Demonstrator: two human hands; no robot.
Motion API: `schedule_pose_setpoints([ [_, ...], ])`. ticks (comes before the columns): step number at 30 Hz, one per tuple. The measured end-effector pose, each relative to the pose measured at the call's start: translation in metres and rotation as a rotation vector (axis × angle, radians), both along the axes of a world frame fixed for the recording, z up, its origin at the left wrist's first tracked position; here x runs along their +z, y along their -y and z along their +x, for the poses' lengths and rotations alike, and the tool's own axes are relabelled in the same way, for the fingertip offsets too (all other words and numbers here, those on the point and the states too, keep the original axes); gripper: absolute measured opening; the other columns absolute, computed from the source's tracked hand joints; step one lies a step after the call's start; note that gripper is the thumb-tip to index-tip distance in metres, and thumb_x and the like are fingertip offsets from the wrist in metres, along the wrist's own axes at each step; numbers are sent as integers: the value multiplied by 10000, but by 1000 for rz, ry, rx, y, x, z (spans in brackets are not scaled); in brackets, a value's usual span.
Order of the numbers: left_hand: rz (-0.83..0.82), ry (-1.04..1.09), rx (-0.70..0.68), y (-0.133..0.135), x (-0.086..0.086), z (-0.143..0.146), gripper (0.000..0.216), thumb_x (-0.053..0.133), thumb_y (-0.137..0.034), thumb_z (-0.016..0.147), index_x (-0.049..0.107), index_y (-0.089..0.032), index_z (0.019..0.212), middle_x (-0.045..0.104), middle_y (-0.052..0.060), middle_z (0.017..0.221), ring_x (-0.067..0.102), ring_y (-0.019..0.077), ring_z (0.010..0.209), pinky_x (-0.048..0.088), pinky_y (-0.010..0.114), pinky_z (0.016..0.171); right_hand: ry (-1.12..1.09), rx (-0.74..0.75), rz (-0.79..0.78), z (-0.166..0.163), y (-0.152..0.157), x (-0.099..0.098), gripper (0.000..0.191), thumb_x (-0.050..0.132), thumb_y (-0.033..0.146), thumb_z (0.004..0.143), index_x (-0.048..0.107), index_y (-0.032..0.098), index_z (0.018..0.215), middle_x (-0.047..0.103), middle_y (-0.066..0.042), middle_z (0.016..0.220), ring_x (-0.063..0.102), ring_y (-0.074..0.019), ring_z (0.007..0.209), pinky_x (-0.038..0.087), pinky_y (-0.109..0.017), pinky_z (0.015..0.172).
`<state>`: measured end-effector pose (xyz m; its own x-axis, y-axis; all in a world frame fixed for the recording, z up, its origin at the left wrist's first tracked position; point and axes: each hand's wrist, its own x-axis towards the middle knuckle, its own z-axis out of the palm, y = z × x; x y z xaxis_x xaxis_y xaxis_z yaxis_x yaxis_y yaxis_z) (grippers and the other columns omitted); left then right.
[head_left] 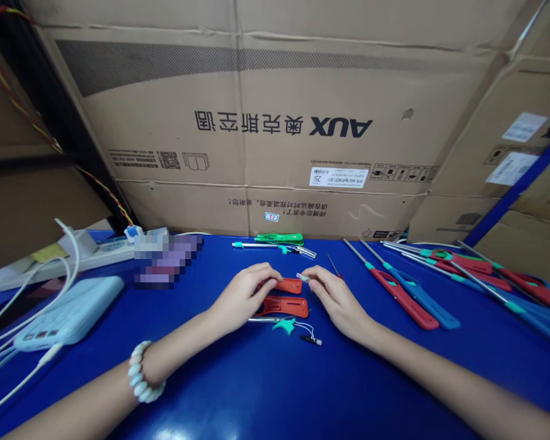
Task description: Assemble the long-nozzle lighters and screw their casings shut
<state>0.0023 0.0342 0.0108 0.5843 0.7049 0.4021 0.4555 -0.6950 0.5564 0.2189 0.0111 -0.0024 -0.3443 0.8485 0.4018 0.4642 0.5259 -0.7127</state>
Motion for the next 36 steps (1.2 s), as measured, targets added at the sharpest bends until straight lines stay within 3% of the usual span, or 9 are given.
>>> schedule_pose_setpoints([
  [3, 78, -110, -22, -10, -5, -6, 225, 403, -124, 921, 624, -166, 914, 612, 45, 971, 541, 186, 919, 408, 339, 859, 63, -42, 53, 2, -3, -4, 144, 369, 245, 960, 501, 205, 922, 581, -52, 935, 548, -190, 889, 416, -312, 809],
  [8, 119, -252, -29, -12, -12, -8, 234, 416, -86, 908, 624, -171, 974, 613, 42, 1023, 532, 193, 951, 385, 377, 896, 236, 149, 125, 1, 1, -5, 131, 351, 195, 965, 480, 218, 967, 583, -70, 1070, 508, -199, 1035, 391, -370, 909],
  [11, 118, -281, -21, -12, -13, -8, 228, 432, -114, 919, 613, -181, 1039, 604, 48, 1062, 520, 203, 979, 378, 391, 898, 307, 133, 108, 2, -1, -6, 124, 369, 195, 964, 490, 213, 985, 600, -70, 1051, 516, -204, 1030, 390, -389, 914],
  [15, 121, -233, -43, -12, -6, -10, 244, 442, -89, 910, 615, -193, 1045, 577, 48, 1092, 490, 199, 1032, 362, 380, 917, 331, 53, 113, 10, -11, -10, 132, 372, 204, 970, 504, 210, 971, 607, -59, 1025, 524, -200, 1005, 381, -385, 910],
  [21, 47, -317, -219, -7, 7, -14, 246, 459, -82, 898, 657, -226, 923, 567, 8, 979, 506, 167, 966, 295, 383, 971, 293, 39, 130, 17, -16, -8, 150, 367, 220, 978, 509, 211, 1021, 598, -57, 1076, 497, -193, 1068, 346, -392, 958],
  [30, 99, -432, -147, -6, 1, -12, 196, 448, -214, 947, 628, -217, 1024, 560, 37, 1077, 464, 218, 1033, 322, 390, 906, 335, 281, 80, 8, 2, 10, 161, 376, 225, 975, 527, 221, 1033, 600, -43, 1055, 493, -184, 1058, 363, -363, 938],
  [36, 135, -377, -133, -5, 4, -13, 201, 476, -216, 935, 606, -223, 1088, 544, 57, 1130, 453, 228, 1050, 327, 406, 924, 375, 241, 92, 13, -4, 7, 178, 360, 261, 981, 531, 216, 997, 608, -47, 1002, 513, -198, 1000, 367, -377, 909],
])
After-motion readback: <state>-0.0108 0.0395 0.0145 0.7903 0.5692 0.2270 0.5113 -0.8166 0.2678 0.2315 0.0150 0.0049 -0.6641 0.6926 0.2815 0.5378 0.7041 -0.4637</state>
